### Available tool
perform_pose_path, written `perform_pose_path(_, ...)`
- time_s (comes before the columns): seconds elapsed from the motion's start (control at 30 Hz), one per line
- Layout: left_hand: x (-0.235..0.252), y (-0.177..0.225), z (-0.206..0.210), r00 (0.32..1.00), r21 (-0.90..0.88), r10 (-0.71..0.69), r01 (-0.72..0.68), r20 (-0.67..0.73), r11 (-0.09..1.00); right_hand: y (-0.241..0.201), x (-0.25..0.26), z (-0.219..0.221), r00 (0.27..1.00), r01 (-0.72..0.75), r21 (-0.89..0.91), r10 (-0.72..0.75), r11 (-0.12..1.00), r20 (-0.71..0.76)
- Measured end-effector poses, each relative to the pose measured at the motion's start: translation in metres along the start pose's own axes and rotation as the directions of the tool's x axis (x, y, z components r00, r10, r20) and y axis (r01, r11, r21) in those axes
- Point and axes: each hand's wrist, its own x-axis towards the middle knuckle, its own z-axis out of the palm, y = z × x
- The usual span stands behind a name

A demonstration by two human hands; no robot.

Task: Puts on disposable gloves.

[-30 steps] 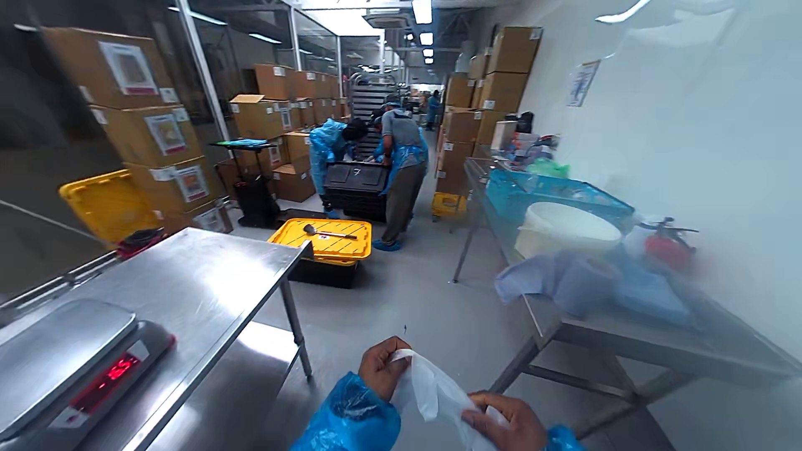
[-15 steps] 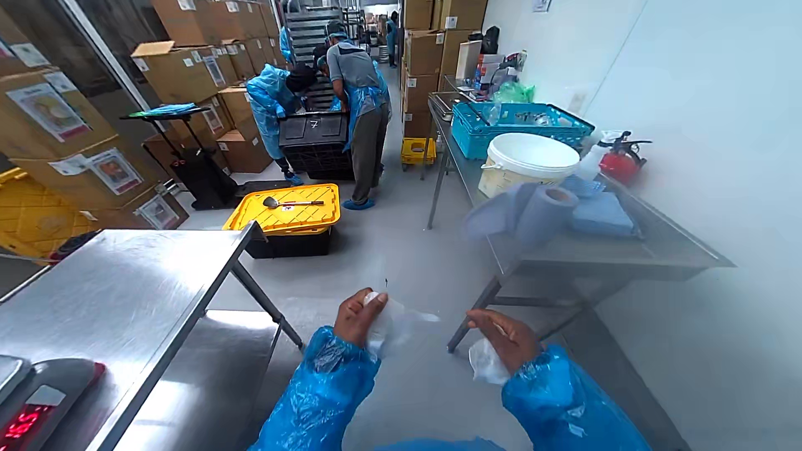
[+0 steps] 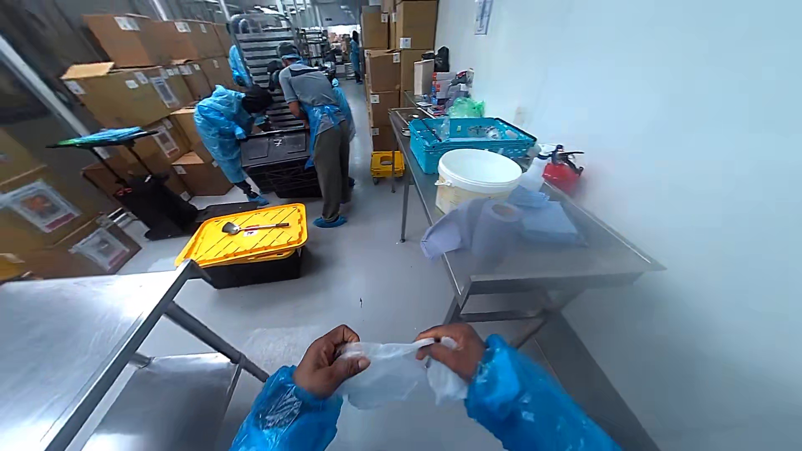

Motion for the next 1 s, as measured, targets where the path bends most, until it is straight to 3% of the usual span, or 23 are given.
perform_pose_path(0.07, 0.001, -0.002, -0.008, 0.994, -0.027, 0.026, -0.028, -0.103, 0.999, 0.003, 0.007, -0.009, 0.998, -0.021, 0.19, 0.009, 0.982, 0.062)
perform_pose_path(0.13, -0.002, 0.0, -0.015, 0.986, -0.018, 0.022, -0.026, -0.168, 1.0, 0.004, 0.021, -0.003, 0.997, -0.05, 0.252, 0.033, 0.966, 0.07)
perform_pose_path(0.2, -0.004, 0.005, -0.019, 0.98, 0.001, 0.003, -0.002, -0.201, 1.0, 0.006, 0.039, 0.005, 0.994, -0.085, 0.071, 0.08, 0.994, 0.073)
perform_pose_path(0.27, -0.007, 0.009, -0.025, 0.946, 0.01, -0.018, 0.022, -0.323, 1.0, 0.005, 0.061, 0.018, 0.99, -0.106, -0.114, 0.115, 0.988, 0.076)
perform_pose_path(0.33, -0.008, 0.013, -0.042, 0.883, 0.01, -0.051, 0.063, -0.468, 0.998, -0.003, 0.08, 0.04, 1.0, -0.012, -0.145, 0.009, 0.989, -0.025)
perform_pose_path(0.4, -0.01, 0.017, -0.06, 0.827, -0.015, -0.1, 0.11, -0.553, 0.994, -0.02, 0.097, 0.07, 0.99, 0.116, -0.128, -0.125, 0.985, -0.066)
perform_pose_path(0.5, -0.013, 0.021, -0.091, 0.757, -0.118, -0.15, 0.096, -0.636, 0.988, -0.045, 0.121, 0.126, 0.964, 0.265, -0.018, -0.264, 0.964, 0.042)
perform_pose_path(0.67, -0.022, 0.009, -0.166, 0.788, -0.174, -0.147, 0.052, -0.597, 0.983, -0.071, 0.181, 0.233, 0.933, 0.284, -0.095, -0.252, 0.954, 0.256)
perform_pose_path(0.8, -0.039, 0.008, -0.245, 0.749, -0.208, -0.118, -0.028, -0.652, 0.978, -0.079, 0.245, 0.305, 0.892, 0.433, -0.041, -0.422, 0.9, 0.162)
perform_pose_path(1.0, -0.051, 0.003, -0.334, 0.735, -0.062, -0.004, -0.052, -0.678, 0.997, -0.115, 0.314, 0.36, 0.931, 0.137, 0.159, -0.182, 0.978, 0.316)
